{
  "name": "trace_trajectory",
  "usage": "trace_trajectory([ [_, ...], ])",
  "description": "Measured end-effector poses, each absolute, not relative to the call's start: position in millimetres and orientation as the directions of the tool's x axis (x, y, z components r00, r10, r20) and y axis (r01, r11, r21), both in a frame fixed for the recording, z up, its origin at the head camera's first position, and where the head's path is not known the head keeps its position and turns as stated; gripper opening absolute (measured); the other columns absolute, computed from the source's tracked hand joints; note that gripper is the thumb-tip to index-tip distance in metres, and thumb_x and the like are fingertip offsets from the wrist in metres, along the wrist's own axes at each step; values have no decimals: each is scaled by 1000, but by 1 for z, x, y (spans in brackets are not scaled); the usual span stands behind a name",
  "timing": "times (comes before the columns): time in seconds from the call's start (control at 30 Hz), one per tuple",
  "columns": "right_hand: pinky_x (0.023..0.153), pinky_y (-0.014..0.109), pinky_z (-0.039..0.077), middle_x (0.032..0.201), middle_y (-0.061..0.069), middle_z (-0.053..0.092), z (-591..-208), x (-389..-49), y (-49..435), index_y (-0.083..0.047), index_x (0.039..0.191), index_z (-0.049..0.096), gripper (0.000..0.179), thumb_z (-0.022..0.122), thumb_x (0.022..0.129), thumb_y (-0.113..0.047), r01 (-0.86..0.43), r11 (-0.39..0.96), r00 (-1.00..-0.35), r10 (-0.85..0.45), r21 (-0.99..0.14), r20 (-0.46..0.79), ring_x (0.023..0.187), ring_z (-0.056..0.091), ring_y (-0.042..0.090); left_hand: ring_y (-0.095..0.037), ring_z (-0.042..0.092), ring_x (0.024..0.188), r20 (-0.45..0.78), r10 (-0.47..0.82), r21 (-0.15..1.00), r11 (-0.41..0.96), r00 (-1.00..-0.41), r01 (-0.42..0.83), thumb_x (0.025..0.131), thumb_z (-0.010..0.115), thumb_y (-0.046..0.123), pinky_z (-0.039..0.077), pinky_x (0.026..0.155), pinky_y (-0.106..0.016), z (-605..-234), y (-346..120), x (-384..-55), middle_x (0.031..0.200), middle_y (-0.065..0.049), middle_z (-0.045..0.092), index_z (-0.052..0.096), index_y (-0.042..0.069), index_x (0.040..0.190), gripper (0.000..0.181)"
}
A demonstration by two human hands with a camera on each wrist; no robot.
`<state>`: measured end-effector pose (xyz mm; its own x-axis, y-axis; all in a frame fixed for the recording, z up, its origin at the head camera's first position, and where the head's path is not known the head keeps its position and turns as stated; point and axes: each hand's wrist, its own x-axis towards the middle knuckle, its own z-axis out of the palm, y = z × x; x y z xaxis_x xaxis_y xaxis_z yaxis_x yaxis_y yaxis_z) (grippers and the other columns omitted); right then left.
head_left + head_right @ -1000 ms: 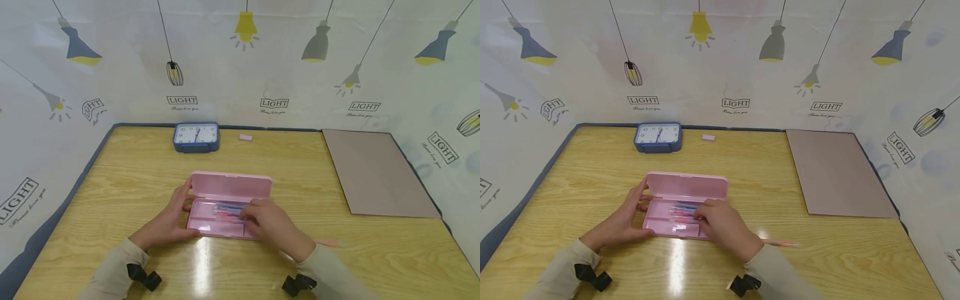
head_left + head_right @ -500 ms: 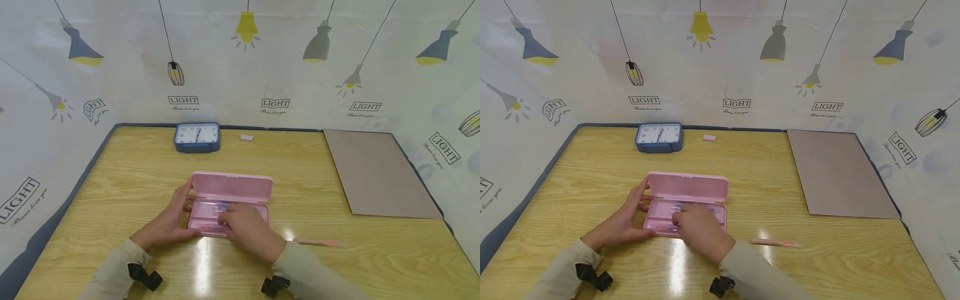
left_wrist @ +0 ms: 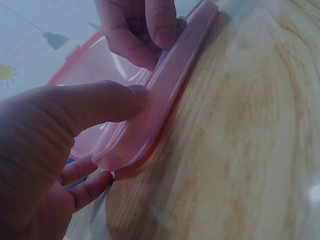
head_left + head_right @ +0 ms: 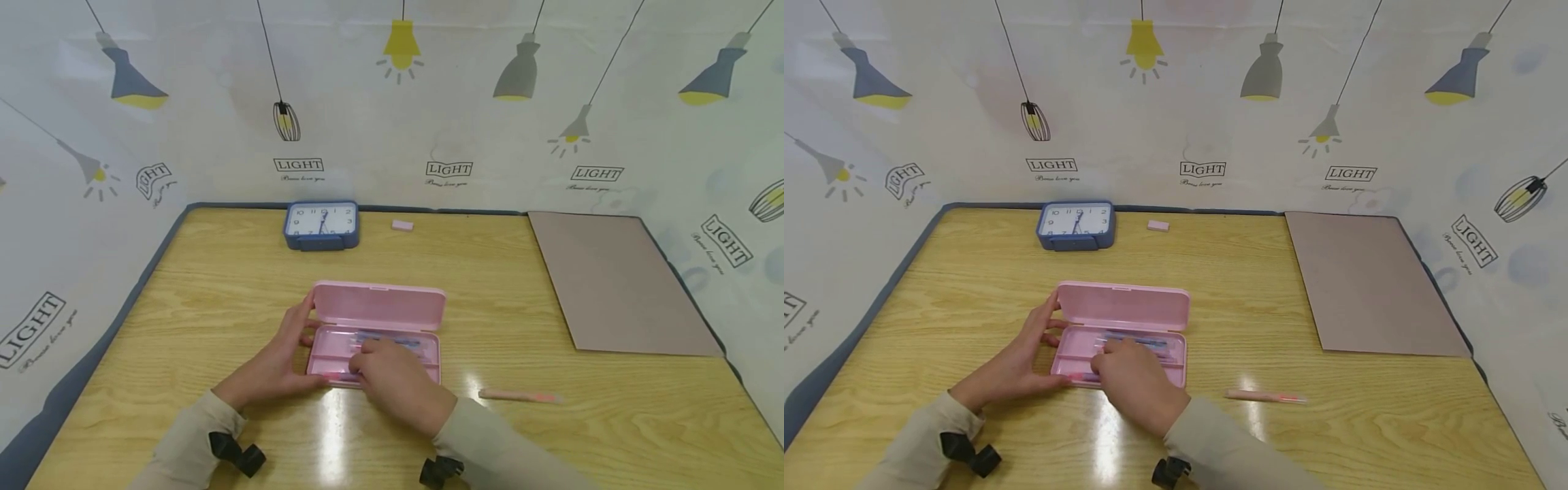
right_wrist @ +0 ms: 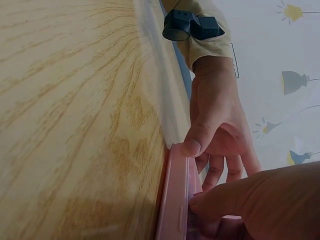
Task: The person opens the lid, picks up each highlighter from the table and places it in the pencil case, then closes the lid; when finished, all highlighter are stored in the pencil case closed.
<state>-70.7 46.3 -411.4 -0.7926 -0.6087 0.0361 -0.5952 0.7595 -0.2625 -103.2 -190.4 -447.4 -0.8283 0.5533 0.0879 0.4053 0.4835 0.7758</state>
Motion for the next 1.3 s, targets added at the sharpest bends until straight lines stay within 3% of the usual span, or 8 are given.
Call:
trace_trajectory([
  [0.47, 88, 29, 55, 99, -4, 69, -411, -70, 53, -19, 103, 75, 14, 66, 93, -20, -583, 739, -797, -601, -337, 60, 93, 65, 15, -20, 57, 112, 76, 553, 771, 496, -830, 401, 70, 89, 33, 56, 93, -37, -448, -191, -103, 153, -9, 23, -13, 30, 158, 134],
  [0.7, 77, 25, 55, 92, -3, 68, -407, -71, 66, -15, 101, 75, 15, 66, 90, -15, -544, 715, -819, -566, -439, 94, 86, 63, 12, -20, 56, 113, 92, 559, 773, 482, -824, 413, 70, 90, 30, 55, 94, -38, -448, -191, -103, 156, -10, 20, -13, 29, 158, 135],
  [0.9, 76, 25, 54, 91, -4, 69, -399, -69, 91, -14, 101, 75, 16, 69, 86, -12, -532, 700, -831, -540, -477, 134, 82, 61, 9, -20, 56, 114, 83, 559, 776, 483, -825, 405, 70, 89, 30, 54, 95, -40, -447, -191, -103, 156, -10, 19, -12, 29, 158, 134],
  [1.3, 78, 30, 58, 96, -4, 70, -395, -58, 166, -14, 102, 74, 16, 72, 87, -10, -368, 773, -912, -408, -516, 40, 89, 65, 11, -20, 56, 113, 69, 558, 778, 488, -827, 395, 71, 89, 32, 55, 94, -37, -446, -191, -103, 156, -8, 18, -12, 30, 158, 133],
])
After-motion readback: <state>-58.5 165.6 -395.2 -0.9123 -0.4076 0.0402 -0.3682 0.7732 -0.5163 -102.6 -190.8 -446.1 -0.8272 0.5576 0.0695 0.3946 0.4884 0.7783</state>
